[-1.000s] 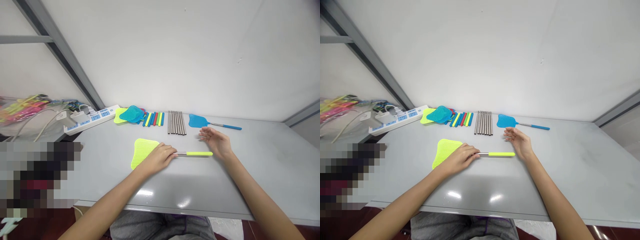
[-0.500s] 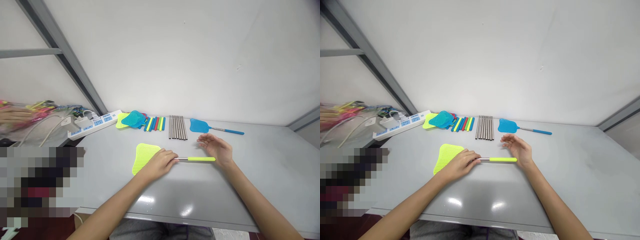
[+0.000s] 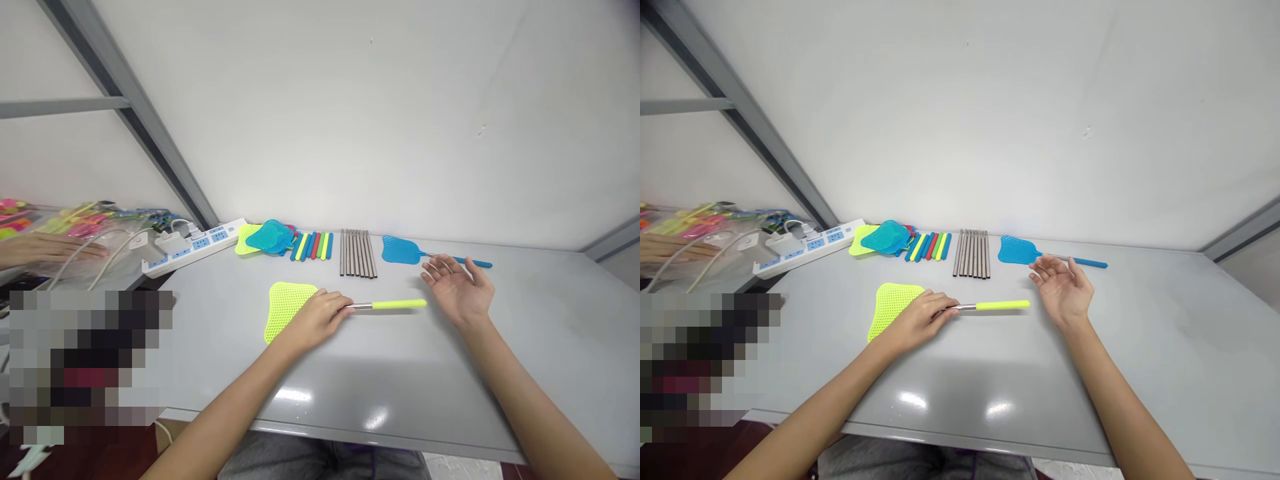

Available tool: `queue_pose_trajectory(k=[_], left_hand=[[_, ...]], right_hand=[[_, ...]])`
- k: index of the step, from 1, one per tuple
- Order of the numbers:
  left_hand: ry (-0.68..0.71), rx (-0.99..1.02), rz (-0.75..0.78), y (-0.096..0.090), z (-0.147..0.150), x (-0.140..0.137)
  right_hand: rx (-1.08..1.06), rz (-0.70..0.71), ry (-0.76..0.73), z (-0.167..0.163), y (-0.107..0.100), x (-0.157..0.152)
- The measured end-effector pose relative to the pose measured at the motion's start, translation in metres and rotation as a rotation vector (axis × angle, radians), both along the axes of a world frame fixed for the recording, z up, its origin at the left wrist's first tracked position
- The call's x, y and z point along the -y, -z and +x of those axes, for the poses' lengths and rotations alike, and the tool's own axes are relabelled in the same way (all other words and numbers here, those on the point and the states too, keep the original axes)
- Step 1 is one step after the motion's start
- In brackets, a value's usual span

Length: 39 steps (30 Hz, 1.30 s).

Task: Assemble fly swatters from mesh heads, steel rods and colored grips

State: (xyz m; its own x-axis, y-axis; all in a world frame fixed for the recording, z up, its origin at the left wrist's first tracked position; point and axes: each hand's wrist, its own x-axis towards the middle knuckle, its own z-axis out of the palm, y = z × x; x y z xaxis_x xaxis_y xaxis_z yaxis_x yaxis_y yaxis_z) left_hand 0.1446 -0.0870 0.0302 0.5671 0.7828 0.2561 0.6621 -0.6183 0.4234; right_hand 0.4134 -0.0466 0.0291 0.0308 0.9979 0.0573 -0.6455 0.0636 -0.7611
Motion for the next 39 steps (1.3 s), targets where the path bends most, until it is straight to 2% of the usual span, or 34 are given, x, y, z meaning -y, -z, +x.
queue_pose_trajectory(k=[8, 13, 17, 23, 29, 33, 39], left_hand=[[0.032, -0.038, -0.01, 0.001, 0.006, 0.003], [0.05, -0.044, -0.021, -0.001, 0.006, 0.003], [0.044, -0.038, -0.018, -0.002, 0.006, 0.004], [0.037, -0.034, -0.02, 0.001, 0.006, 0.004], [0.045, -0.03, -0.008, 0.003, 0.006, 0.004], [0.046, -0.028, -0.017, 0.002, 0.006, 0.004], [0.035, -0.018, -0.011, 0.003, 0.005, 0.003]], right_hand=[[-0.113, -0.069, -0.086, -0.017, 0.004, 0.001], [-0.17, -0.088, -0.049, -0.012, 0.003, -0.002], [-0.302, -0.155, -0.01, -0.008, 0.004, -0.003], [-0.476, -0.249, -0.058, -0.015, 0.005, 0.0], [-0.48, -0.303, -0.115, -0.027, 0.01, 0.003], [-0.456, -0.289, -0.097, -0.023, 0.011, 0.002], [-0.264, -0.232, -0.027, -0.012, 0.011, -0.005]])
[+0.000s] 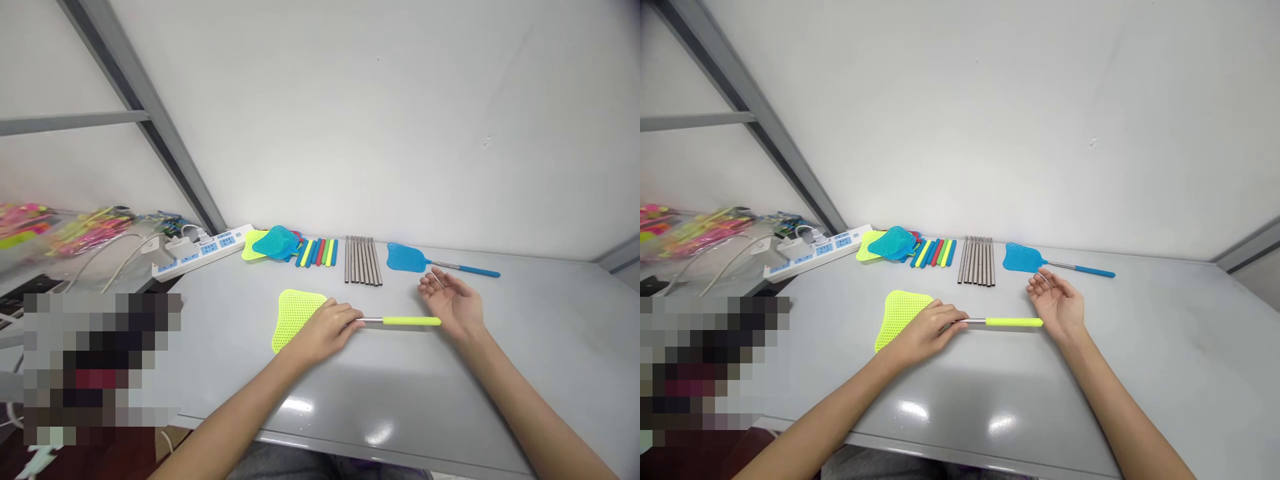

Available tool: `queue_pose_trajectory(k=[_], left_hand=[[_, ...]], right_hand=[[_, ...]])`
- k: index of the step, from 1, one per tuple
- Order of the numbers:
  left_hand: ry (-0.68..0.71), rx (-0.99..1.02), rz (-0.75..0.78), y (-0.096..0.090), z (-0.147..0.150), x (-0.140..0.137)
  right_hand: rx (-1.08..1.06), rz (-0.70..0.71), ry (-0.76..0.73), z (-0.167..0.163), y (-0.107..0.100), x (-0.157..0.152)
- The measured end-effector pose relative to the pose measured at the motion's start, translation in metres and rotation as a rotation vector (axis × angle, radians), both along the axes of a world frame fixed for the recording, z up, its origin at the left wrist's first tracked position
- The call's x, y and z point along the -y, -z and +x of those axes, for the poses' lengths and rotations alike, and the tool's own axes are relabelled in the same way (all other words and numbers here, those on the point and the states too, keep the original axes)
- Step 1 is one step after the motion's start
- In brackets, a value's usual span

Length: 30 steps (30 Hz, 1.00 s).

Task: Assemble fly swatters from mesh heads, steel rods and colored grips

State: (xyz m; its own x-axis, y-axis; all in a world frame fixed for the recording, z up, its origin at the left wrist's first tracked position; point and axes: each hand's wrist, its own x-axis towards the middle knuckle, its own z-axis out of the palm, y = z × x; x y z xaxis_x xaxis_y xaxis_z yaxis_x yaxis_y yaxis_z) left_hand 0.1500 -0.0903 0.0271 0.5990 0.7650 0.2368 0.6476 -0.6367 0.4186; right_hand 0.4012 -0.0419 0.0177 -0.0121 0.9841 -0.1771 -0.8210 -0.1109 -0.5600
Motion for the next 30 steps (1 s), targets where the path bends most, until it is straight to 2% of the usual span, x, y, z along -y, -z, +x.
queue_pose_trajectory(k=[3, 7, 12, 30], left_hand=[[-0.013, -0.008, 0.006, 0.0, 0.0, -0.001], [-0.02, -0.02, 0.01, -0.001, -0.001, -0.001], [-0.035, -0.017, 0.008, -0.002, -0.002, -0.001], [-0.022, 0.002, 0.009, -0.002, 0.0, -0.002]], right_hand=[[0.111, 0.02, -0.034, -0.006, 0.001, 0.001], [0.228, 0.053, -0.162, -0.022, 0.003, 0.008], [0.302, -0.035, -0.337, -0.029, 0.005, 0.012], [0.274, -0.083, -0.291, -0.019, 0.007, 0.006]])
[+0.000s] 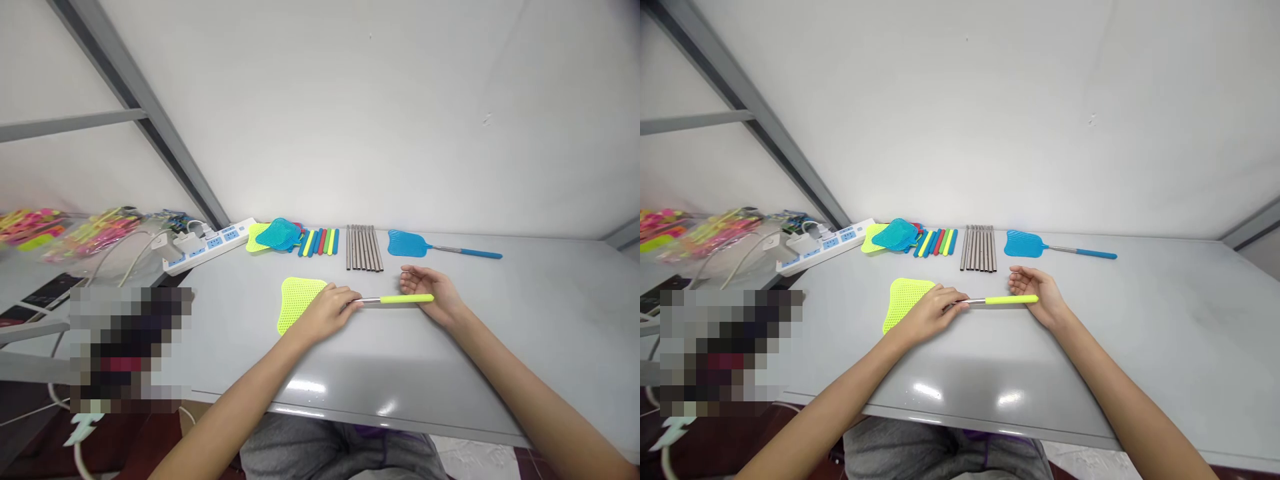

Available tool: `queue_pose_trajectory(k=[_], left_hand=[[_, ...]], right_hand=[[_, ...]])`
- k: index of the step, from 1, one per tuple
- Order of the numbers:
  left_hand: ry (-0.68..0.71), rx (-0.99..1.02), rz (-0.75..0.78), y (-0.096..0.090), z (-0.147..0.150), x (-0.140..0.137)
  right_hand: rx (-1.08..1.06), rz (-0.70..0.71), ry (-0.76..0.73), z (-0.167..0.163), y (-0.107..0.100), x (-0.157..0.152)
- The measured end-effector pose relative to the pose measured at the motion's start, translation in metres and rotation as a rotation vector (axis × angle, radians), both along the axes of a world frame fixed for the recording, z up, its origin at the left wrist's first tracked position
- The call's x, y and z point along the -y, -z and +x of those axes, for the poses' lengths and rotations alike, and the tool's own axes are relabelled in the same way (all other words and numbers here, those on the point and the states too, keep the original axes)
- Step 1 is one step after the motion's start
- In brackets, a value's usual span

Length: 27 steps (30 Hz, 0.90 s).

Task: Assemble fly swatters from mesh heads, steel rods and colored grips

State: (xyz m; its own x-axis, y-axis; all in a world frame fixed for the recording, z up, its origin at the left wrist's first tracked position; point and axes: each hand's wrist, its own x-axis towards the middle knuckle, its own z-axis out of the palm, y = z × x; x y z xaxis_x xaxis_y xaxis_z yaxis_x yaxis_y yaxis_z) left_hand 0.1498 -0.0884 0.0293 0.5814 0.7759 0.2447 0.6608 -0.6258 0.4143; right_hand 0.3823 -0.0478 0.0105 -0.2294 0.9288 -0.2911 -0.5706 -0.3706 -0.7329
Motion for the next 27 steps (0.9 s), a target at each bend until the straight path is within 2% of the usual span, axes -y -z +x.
queue_pose_trajectory(k=[10, 14, 20, 23, 27], left_hand=[[0.007, -0.004, -0.001, -0.001, 0.002, 0.001], [0.021, -0.036, 0.001, 0.001, 0.002, 0.002], [0.059, -0.177, 0.054, 0.003, 0.0, 0.005], [0.068, -0.243, 0.105, 0.001, 0.0, 0.006], [0.067, -0.252, 0.098, 0.0, 0.002, 0.007]], right_hand=[[0.071, 0.074, -0.014, -0.004, -0.001, 0.003], [0.065, 0.096, -0.091, -0.006, -0.002, 0.005], [0.079, 0.078, -0.302, -0.009, -0.009, 0.013], [0.087, 0.083, -0.323, -0.011, -0.011, 0.017], [0.065, 0.051, -0.316, -0.013, -0.008, 0.019]])
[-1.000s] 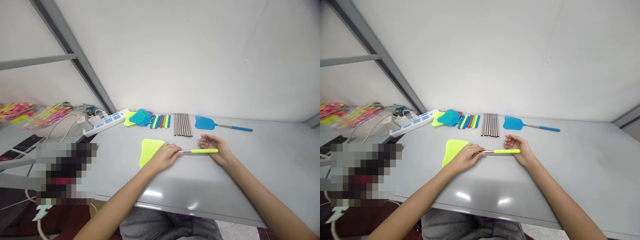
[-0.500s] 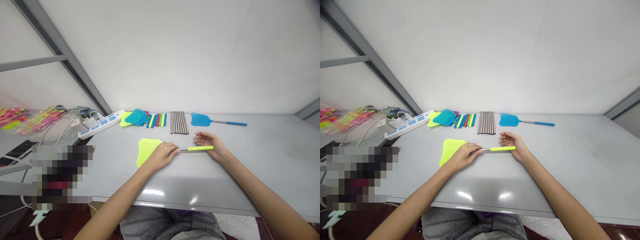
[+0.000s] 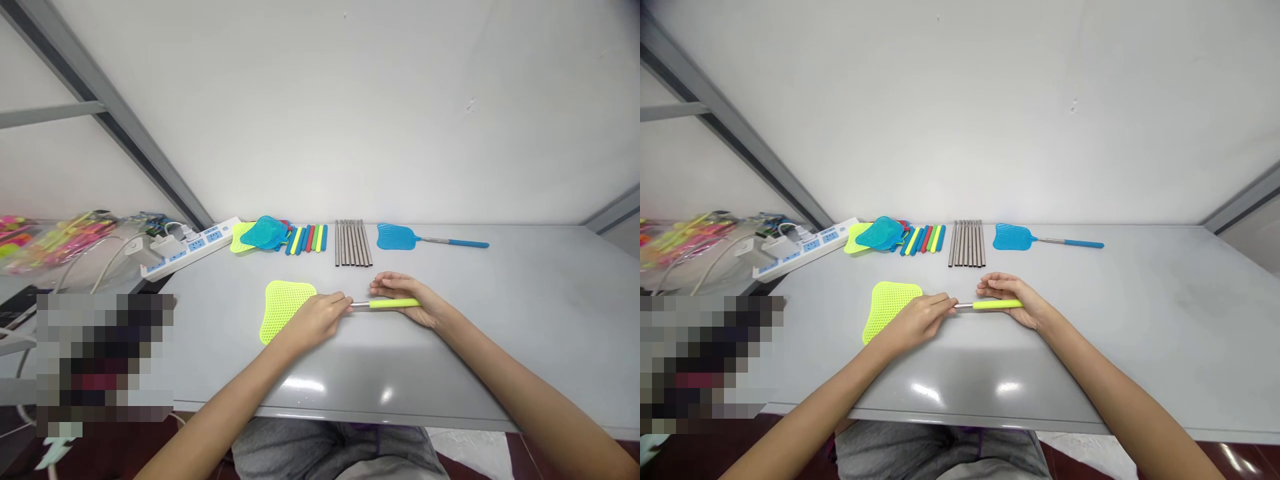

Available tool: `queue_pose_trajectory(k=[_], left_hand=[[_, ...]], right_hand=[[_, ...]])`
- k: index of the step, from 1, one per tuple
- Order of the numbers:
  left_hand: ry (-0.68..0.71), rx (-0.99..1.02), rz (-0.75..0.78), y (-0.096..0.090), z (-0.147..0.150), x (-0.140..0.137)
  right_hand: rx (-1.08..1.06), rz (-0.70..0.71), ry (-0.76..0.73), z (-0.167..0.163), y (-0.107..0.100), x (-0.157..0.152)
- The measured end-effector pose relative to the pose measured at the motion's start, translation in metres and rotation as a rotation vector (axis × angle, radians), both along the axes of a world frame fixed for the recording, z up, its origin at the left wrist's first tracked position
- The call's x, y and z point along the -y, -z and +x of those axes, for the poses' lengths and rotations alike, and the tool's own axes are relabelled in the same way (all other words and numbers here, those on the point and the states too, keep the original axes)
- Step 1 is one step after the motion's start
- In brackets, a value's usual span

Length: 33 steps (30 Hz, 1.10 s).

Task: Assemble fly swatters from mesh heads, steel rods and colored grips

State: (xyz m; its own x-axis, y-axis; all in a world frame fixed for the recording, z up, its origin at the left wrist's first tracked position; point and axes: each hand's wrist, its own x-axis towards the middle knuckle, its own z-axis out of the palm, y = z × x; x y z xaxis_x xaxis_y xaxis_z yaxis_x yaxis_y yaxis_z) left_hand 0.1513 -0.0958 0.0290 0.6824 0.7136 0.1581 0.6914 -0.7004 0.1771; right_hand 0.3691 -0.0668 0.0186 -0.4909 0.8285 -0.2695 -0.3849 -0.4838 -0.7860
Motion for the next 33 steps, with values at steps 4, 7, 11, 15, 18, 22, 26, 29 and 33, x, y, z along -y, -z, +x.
queue_pose_trajectory(k=[4, 7, 11, 15, 18, 22, 26, 29, 33], left_hand=[[0.001, 0.02, -0.028, 0.0, 0.001, 0.002], [-0.008, 0.002, -0.028, 0.0, 0.002, 0.004], [-0.012, -0.035, -0.013, 0.0, 0.003, 0.005], [0.0, -0.023, -0.009, 0.001, 0.006, 0.008], [0.002, -0.013, -0.005, 0.001, 0.008, 0.009], [-0.002, -0.015, 0.004, 0.0, 0.009, 0.011], [-0.013, 0.015, 0.0, 0.001, 0.01, 0.012], [-0.04, 0.061, -0.027, 0.003, 0.01, 0.009], [-0.038, 0.132, -0.062, 0.003, 0.009, 0.003]], right_hand=[[-0.013, -0.045, 0.008, -0.001, 0.003, 0.0], [-0.014, -0.069, 0.012, -0.001, 0.003, 0.0], [0.002, -0.111, -0.006, -0.001, 0.003, 0.001], [0.017, -0.135, -0.03, -0.003, 0.003, 0.003], [0.016, -0.136, -0.037, -0.004, 0.003, 0.004], [0.021, -0.142, -0.038, -0.006, 0.003, 0.005], [0.018, -0.15, -0.03, -0.007, 0.003, 0.006], [-0.002, -0.17, -0.024, -0.007, 0.002, 0.006], [-0.079, -0.204, -0.043, -0.004, 0.0, 0.004]])
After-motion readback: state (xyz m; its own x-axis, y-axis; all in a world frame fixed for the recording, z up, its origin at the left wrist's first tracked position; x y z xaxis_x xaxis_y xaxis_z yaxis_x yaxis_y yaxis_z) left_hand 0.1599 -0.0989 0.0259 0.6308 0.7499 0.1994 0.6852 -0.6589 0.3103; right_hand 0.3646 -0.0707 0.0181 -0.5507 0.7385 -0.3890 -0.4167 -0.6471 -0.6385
